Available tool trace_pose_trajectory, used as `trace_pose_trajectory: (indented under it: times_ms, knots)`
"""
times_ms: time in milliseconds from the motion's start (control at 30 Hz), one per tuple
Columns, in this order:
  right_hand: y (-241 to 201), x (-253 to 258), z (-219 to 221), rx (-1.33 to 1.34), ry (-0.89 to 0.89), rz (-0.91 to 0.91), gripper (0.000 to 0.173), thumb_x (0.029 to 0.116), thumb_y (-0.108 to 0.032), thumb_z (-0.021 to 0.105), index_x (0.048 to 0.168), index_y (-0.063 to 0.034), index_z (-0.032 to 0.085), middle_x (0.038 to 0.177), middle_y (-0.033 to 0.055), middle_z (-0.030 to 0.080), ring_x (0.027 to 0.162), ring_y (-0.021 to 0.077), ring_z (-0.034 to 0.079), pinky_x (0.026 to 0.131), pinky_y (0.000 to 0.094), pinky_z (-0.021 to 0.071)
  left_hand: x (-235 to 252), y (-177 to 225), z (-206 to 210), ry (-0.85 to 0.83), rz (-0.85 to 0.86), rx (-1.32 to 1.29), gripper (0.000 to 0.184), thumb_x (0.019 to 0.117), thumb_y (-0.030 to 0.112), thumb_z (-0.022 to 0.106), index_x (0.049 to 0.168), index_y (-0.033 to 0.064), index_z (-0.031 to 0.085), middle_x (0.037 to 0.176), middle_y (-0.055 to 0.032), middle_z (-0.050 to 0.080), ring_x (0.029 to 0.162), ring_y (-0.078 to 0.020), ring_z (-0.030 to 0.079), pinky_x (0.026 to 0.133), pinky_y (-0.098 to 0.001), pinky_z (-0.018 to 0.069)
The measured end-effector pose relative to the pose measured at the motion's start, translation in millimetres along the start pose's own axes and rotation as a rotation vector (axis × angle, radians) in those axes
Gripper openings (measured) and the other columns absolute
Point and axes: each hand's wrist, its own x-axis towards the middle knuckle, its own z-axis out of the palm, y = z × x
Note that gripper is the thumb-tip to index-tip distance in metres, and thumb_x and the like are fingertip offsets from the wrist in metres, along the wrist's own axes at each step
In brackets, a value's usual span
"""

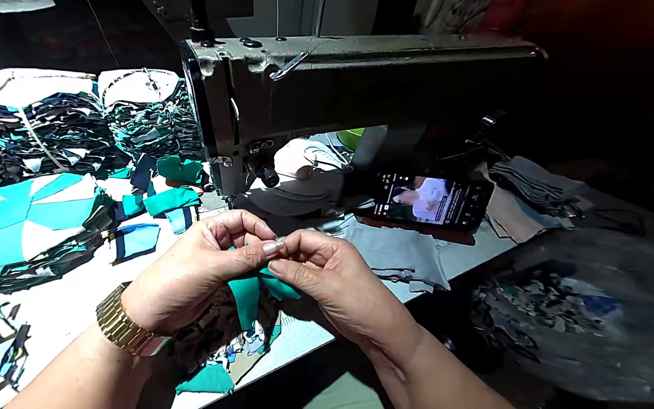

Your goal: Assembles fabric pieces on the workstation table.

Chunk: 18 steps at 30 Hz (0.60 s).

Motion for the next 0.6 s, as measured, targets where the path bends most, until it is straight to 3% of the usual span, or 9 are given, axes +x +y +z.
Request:
trace_pose_trajectory:
  times_ms: [233,400,600]
  knots:
    - [-2.3,2.5,-1.1,-0.029,0.068,-0.044,0.004,0.1031,-0.007,0.057,0.105,-0.0045,0.060,0.085,0.0085,0.064,0.072,0.0114,0.065,0.065,0.0248,0.0569,-0.4,9.8,-6.9,-0.036,-0.072,-0.022,0.020,0.0935,-0.004,0.065,0.112,0.0036,0.066,0.087,-0.0109,0.072,0.075,-0.0113,0.070,0.067,-0.0231,0.0593]
    - [-1.1,3.1,0.7,-0.001,0.092,-0.171,0.017,0.0946,0.005,0.063,0.110,-0.0033,0.062,0.094,0.0096,0.066,0.079,0.0130,0.068,0.072,0.0266,0.0612,-1.8,9.8,-11.3,-0.015,-0.091,0.003,0.005,0.0958,-0.001,0.065,0.098,0.0025,0.067,0.083,-0.0082,0.071,0.073,-0.0091,0.068,0.067,-0.0223,0.0583]
    - [0.1,4.2,-1.6,-0.010,0.118,-0.266,0.024,0.0899,0.009,0.066,0.110,-0.0041,0.065,0.101,0.0072,0.066,0.088,0.0124,0.068,0.081,0.0257,0.0610,-0.8,11.9,-21.6,-0.050,-0.060,0.104,0.006,0.0948,-0.001,0.066,0.098,0.0039,0.064,0.082,-0.0050,0.070,0.074,-0.0069,0.067,0.069,-0.0209,0.0563]
